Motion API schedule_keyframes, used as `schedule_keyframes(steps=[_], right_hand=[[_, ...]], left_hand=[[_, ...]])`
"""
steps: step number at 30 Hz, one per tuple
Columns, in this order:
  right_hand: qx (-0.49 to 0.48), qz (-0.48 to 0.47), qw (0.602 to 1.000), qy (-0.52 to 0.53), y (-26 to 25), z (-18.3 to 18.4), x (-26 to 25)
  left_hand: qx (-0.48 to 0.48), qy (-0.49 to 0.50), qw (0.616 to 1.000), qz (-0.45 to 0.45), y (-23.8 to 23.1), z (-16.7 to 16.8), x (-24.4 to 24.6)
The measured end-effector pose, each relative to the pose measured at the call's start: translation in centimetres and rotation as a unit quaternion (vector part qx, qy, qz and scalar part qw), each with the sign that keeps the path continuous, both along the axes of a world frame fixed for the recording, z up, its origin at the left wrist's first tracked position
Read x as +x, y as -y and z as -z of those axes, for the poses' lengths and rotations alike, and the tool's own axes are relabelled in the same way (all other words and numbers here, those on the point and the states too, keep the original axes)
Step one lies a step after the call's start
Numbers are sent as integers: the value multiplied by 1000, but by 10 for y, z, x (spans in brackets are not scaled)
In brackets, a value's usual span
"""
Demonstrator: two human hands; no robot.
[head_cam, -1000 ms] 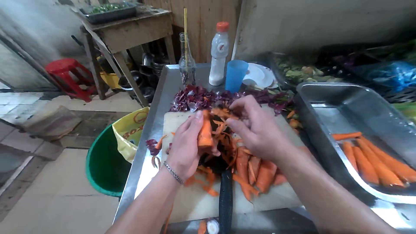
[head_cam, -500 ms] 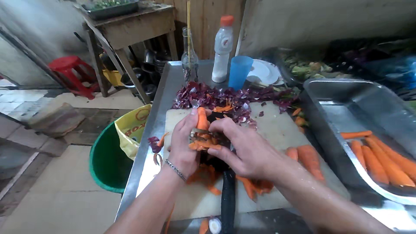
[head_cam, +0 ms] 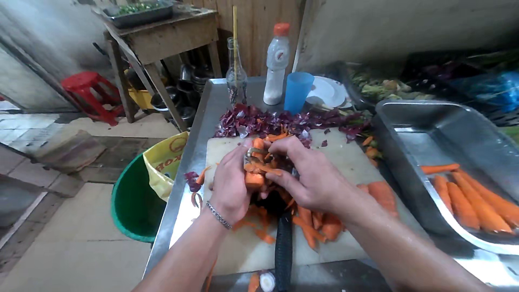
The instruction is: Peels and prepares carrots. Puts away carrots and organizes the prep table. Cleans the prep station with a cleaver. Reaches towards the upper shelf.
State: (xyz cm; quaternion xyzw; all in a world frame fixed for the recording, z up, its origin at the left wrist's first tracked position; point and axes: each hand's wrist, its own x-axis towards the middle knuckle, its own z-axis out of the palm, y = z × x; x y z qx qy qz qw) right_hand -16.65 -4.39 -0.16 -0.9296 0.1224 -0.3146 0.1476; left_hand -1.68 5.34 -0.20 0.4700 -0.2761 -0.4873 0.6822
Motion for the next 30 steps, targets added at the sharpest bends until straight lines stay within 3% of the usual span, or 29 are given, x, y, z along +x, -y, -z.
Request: schedule_keyframes(steps=[5,8,13,18,20,25,30], right_hand=[[51,68,996,23,23,-3,-9],[83,24,996,33,10,-7,-9],[9,-35,999,-21,-9,-2,0],[62,105,992,-23,28,-3,-9],[109,116,987,-13,30,-7,-14],[104,42,994,-9,-1,-12,-8],[34,-44,998,-27,-28,-3,2]], left_hand=[[-38,25,997,68,-4,1,1],[-22,27,999,33,-2,3,1],[-15,3,1000,-18,-1,3,4],[-11,45,996,72,-3,1,0],[-19,49,995,81,-3,0,1],[14,12,1000,0,2,-1,3],[-11,-9,1000,-12,4,6,10]])
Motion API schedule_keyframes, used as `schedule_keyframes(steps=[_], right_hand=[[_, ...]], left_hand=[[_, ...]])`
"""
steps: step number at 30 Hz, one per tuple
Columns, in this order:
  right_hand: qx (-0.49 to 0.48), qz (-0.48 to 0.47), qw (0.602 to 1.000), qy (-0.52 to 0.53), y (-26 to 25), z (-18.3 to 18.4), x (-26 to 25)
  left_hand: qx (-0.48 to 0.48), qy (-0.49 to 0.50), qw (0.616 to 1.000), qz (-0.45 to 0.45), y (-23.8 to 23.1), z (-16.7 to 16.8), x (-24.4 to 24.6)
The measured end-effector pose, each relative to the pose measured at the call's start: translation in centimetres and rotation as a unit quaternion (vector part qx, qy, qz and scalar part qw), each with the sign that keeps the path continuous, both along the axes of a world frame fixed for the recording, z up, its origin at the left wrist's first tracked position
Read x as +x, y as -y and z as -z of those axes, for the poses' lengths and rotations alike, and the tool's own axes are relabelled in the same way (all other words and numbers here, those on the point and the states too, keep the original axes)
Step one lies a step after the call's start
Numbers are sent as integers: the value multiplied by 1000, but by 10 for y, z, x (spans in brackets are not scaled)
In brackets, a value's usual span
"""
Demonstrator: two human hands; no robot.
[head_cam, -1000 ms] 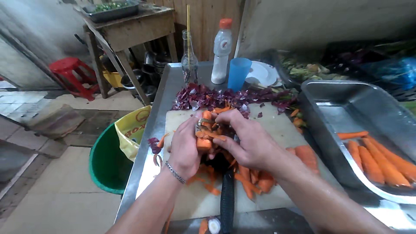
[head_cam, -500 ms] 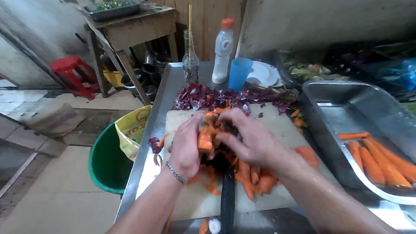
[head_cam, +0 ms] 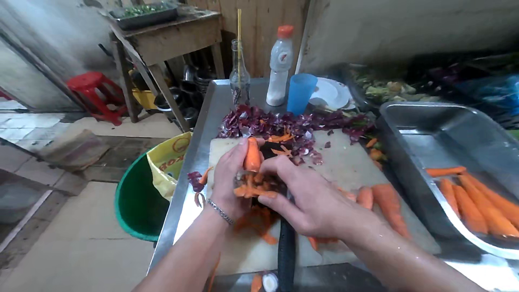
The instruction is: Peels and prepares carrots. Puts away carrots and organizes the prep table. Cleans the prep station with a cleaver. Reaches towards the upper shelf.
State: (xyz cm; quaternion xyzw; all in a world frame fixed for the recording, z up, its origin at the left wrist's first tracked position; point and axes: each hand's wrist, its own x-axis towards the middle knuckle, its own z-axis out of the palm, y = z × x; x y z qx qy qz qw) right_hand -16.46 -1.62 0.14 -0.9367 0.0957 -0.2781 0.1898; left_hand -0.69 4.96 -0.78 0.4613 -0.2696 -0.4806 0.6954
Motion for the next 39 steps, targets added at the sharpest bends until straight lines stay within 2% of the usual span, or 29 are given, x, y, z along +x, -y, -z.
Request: schedule_keyframes(steps=[7,12,14,17,21,24,27,29,33,39], right_hand=[[-17,-6,1000,15,9,4,-1],[-34,-11,999,25,19,5,1],[-32,17,999,16,27,4,-2],[-22,74,997,18,39,1,-7],[46,135,989,32,55,-5,-16],[63,62,996,19,34,-8,-15],[35,-25,999,-1,13,-3,-7],[12,-30,999,-4,13,1,-3],[-22,20,1000,3,33,5,-5],[2,146,989,17,54,0,-10]], left_hand=[[-18,-19,1000,15,-1,0,-2],[6,8,1000,16,-3,-4,-3],[32,19,999,5,-5,-7,-9],[30,27,998,41,-7,-7,-12],[7,23,997,76,-8,-6,-11],[29,-3,998,53,-7,-4,-10],[16,-35,997,62,-8,0,-4],[18,-55,996,67,-6,-1,-2],[80,-67,994,37,-3,-8,-10],[49,-69,993,78,-6,-7,-10]])
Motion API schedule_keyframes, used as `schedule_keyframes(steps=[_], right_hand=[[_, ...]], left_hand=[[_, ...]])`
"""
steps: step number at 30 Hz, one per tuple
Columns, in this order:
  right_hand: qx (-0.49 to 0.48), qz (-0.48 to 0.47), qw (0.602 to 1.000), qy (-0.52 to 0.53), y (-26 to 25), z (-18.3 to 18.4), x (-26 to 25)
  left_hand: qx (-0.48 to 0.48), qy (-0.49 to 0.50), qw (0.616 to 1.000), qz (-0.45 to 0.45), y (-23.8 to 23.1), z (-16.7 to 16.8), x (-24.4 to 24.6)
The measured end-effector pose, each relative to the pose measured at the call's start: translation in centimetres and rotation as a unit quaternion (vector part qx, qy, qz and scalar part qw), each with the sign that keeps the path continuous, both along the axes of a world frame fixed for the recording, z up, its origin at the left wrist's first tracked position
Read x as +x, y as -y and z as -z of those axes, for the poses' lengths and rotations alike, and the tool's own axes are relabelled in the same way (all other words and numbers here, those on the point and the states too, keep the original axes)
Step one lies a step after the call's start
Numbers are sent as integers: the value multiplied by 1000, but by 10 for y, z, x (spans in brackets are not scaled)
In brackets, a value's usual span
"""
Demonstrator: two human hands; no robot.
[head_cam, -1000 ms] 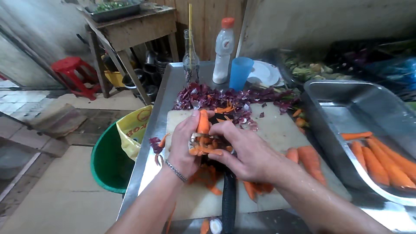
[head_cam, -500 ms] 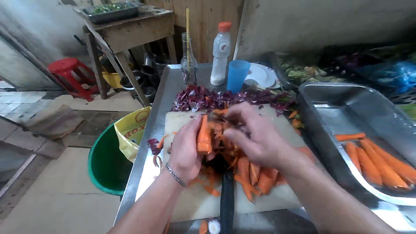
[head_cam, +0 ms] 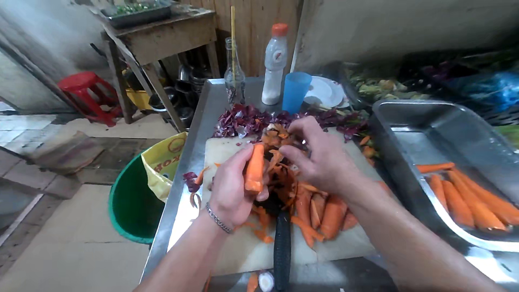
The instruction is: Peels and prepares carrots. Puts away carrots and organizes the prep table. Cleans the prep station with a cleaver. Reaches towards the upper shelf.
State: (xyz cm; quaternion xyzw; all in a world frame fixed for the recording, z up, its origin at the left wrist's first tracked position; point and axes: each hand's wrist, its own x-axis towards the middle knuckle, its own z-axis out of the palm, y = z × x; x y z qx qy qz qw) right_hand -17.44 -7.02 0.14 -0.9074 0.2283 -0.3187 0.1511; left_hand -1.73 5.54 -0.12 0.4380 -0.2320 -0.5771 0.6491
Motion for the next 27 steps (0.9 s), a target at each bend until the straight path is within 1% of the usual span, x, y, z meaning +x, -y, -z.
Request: schedule_keyframes(steps=[1,3,5,7,9,11,13,14,17,19,22,23,25,27], right_hand=[[21,-14,1000,7,-1,-3,-3],[74,-97,992,13,-14,-8,-4],[77,-182,980,5,-30,-7,-1],[53,-208,976,-31,-40,-4,2],[18,-186,981,-45,-39,0,5],[-8,-128,991,-34,-29,2,5],[-9,-85,996,-16,-20,1,1],[-6,-79,997,-12,-20,0,0],[-15,-113,993,-6,-28,2,4],[-24,-94,995,-12,-25,5,8],[11,-9,1000,-4,-5,3,3],[27,15,1000,-2,-1,1,1],[65,35,997,6,0,-4,-3],[79,20,997,15,-8,-6,-3]], left_hand=[[-4,2,1000,-2,1,0,-1],[0,8,1000,-22,1,1,-1],[-5,14,1000,-19,-2,3,3],[-11,-4,1000,-17,-4,5,5],[8,-18,1000,-20,-4,4,5],[31,-16,999,-29,-3,0,2],[26,-10,999,-25,-1,-2,-1],[23,-11,999,-25,0,-2,-1],[39,-21,998,-45,0,-1,3],[39,-21,998,-37,1,-2,4],[14,-26,999,31,0,-1,2],[9,-19,999,38,0,-2,1],[1,14,999,35,0,-1,2],[2,50,999,9,0,2,4]])
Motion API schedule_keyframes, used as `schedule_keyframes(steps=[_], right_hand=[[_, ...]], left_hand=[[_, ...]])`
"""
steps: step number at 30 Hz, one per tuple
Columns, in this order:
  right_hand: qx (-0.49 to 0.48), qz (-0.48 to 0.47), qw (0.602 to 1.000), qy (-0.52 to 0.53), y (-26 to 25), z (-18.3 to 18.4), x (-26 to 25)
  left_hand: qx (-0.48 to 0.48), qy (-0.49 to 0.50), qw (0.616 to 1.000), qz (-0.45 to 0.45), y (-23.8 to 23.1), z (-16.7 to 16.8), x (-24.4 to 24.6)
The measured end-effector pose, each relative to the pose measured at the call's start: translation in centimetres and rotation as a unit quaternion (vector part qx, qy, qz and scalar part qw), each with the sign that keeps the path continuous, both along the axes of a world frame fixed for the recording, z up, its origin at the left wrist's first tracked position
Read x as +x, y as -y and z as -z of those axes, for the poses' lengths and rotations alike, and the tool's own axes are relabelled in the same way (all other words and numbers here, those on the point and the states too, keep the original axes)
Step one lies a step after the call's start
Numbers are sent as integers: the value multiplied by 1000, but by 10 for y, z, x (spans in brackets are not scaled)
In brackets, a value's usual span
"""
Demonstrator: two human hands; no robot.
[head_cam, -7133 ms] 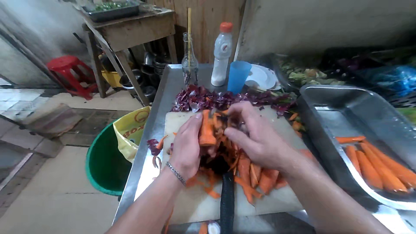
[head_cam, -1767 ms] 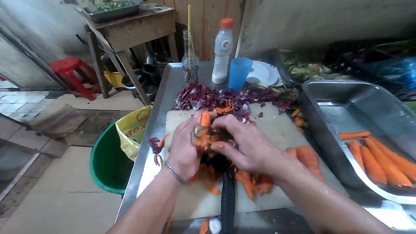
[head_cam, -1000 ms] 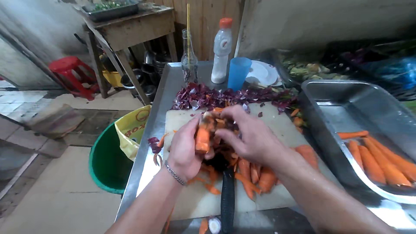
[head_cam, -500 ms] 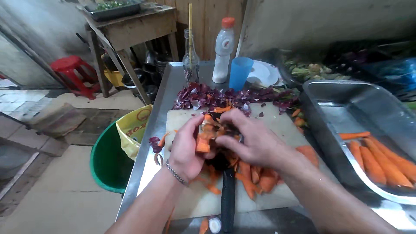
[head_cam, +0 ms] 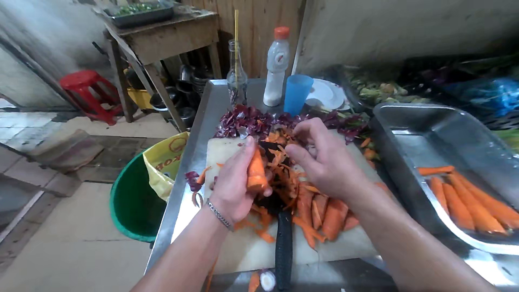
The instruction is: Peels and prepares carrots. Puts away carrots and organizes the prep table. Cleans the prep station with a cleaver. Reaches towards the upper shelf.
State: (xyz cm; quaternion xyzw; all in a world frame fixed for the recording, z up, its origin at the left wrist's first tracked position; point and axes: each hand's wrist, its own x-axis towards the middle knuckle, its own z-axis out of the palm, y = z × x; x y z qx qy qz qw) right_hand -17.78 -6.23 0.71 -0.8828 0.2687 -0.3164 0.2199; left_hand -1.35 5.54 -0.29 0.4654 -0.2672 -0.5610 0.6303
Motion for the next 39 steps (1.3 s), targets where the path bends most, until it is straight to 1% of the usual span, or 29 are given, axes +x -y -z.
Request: schedule_keyframes(steps=[3,5,7,11,18,22,24,25,27,29,31,35,39], right_hand=[[-10,-92,996,-7,-20,-2,2],[-35,-159,987,-11,-34,0,6],[-65,-187,980,-28,-44,4,10],[-83,-167,982,-38,-36,9,10],[-118,-167,979,-24,-27,12,11],[-88,-113,989,-26,-6,10,5],[-68,-83,994,-18,2,8,-1],[-60,-80,995,-13,1,7,0],[-49,-101,993,-20,-13,5,3],[-69,-135,988,-33,-28,7,8],[-103,-154,982,-44,-35,8,12],[-114,-126,984,-49,-19,9,9],[-103,-98,989,-39,-3,13,8]], left_hand=[[10,14,998,-60,1,-1,2],[-9,4,997,-70,4,3,6],[-20,2,998,-61,5,9,10],[-1,-26,995,-91,5,1,4],[-14,-25,998,-64,5,-1,4],[11,17,999,-47,-2,-4,-4],[8,10,999,-44,-1,-4,-6],[15,1,998,-57,0,-4,-6],[35,-30,995,-91,4,-3,-2],[20,-38,996,-80,4,2,5],[16,-19,997,-71,2,4,6],[22,15,997,-67,0,0,-1],[28,17,998,-50,2,-3,-1]])
